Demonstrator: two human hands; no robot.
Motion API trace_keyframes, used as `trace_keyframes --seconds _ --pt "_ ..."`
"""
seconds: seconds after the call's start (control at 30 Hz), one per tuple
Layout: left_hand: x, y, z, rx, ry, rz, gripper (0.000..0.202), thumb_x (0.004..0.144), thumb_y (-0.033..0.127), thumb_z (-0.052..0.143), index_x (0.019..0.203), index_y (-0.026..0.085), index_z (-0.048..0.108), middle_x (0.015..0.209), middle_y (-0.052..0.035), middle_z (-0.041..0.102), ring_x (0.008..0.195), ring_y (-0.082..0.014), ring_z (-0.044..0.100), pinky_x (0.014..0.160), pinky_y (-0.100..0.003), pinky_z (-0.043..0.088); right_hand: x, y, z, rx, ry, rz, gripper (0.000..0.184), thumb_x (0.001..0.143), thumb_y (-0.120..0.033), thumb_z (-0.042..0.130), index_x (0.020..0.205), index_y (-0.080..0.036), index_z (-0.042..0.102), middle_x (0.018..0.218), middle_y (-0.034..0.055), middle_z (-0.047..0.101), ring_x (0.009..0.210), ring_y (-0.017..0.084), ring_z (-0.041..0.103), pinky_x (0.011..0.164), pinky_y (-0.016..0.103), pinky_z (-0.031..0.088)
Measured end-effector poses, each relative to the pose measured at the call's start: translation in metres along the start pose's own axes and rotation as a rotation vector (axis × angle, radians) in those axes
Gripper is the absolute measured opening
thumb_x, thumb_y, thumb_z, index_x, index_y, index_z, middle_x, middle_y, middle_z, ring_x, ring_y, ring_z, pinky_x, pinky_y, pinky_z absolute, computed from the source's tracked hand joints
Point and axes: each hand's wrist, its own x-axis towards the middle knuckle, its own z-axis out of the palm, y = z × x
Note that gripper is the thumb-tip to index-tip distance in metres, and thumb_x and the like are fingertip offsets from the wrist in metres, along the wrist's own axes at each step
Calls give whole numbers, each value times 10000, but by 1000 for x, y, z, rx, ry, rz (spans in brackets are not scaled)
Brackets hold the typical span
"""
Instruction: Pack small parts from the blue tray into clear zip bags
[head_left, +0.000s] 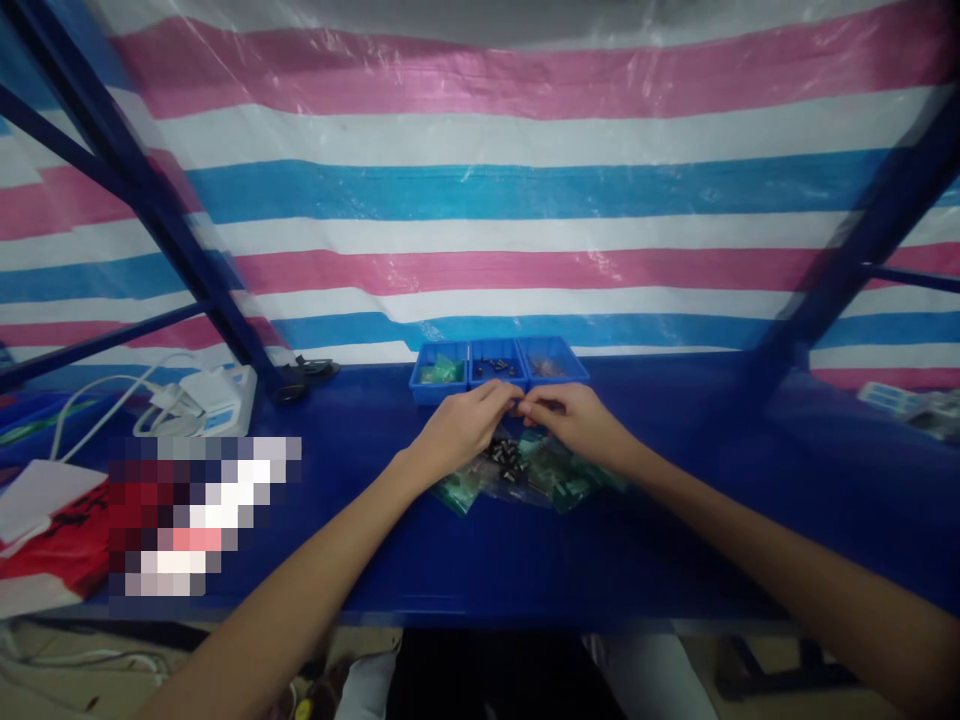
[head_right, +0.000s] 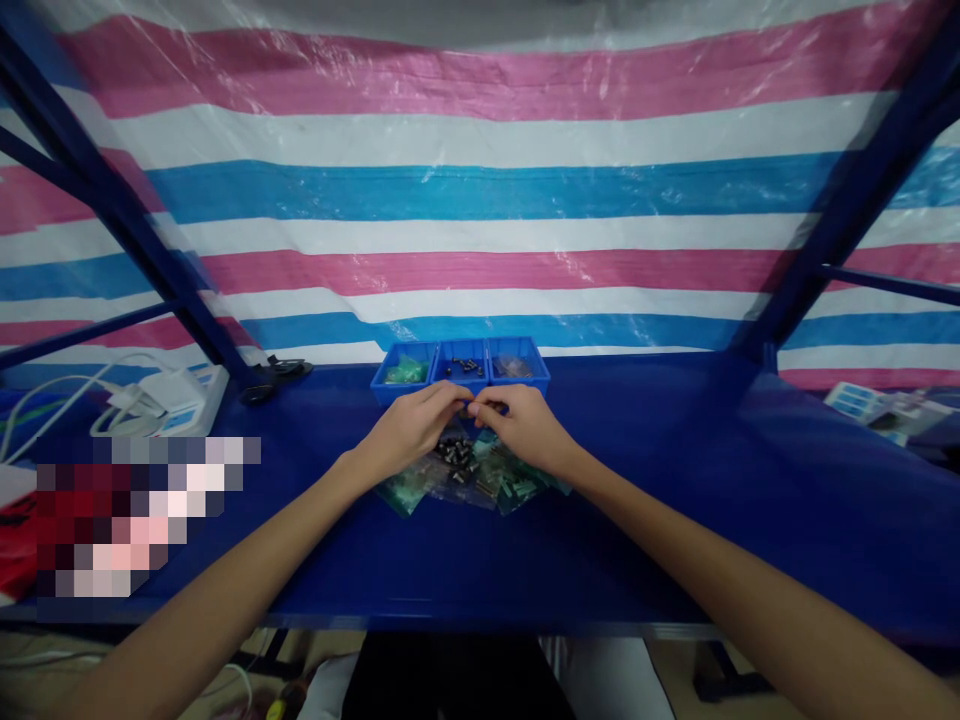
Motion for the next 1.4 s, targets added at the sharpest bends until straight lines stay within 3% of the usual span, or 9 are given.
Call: trace_keyframes --seconds 0.1,0.2,0.3,0.4,0.5,0.6,0.9,1.13,1.4 --pt "3 3 2 -98 69 6 210 1070 208 381 1195 191 548 1090 -65 670 993 -164 654 861 -312 530 1 2 1 61 6 20 227 935 -301 541 817 -184 696 775 35 719 703 157 645 665 285 473" --pt "3 -2 1 -69 62 -12 228 1051 175 396 1213 194 555 1142 -79 662 1029 -178 651 881 -334 536 1 7 1 -58 28 16 184 931 -270 555 882 -190 713 828 41 743 754 171 671 706 295 485" --pt "0 -14 -3 58 -33 -49 215 1002 161 467 1170 198 596 1132 -79 658 1022 -203 647 864 -361 542 0 15 0 -306 33 -42 182 923 -211 568 1006 -194 729 973 67 760 889 213 678 814 342 488" --pt "-3 -22 -4 133 -164 -73 164 968 187 532 1086 201 645 1028 -58 670 963 -205 650 818 -345 539 -1 21 2 -432 -71 -125 256 920 -167 573 1124 -212 721 1138 74 742 1046 243 652 945 388 459" --pt "-5 -23 -1 173 -256 -86 156 970 218 537 1059 205 664 996 -52 666 921 -203 649 735 -308 522 -2 23 8 -474 -208 -176 267 937 -128 534 1082 -218 739 1122 64 745 1041 240 645 962 389 439" --pt "-5 -21 1 188 -277 -99 170 981 217 516 1063 206 664 997 -51 665 894 -197 649 698 -291 502 -3 22 12 -521 -230 -184 263 933 -102 517 1022 -198 744 1066 83 740 981 241 628 910 381 434" --pt "-2 -18 -5 143 -208 -73 159 981 220 518 1063 207 653 980 -48 667 892 -193 656 739 -307 513 -2 18 11 -425 -84 -89 95 863 -102 615 875 -189 653 862 46 697 823 198 605 759 308 419" --pt "0 -10 -5 97 -165 4 173 1014 319 543 1053 189 651 933 -36 657 847 -173 638 755 -302 495 -4 7 14 -97 142 -22 193 887 -183 613 1080 -190 617 823 20 720 744 169 665 698 280 470" --pt "-1 -12 1 95 -138 -11 202 1028 335 536 967 181 652 884 -19 664 809 -154 634 706 -272 455 -5 1 13 -99 25 -74 143 909 -144 539 936 -200 667 891 34 768 847 177 718 773 288 501"
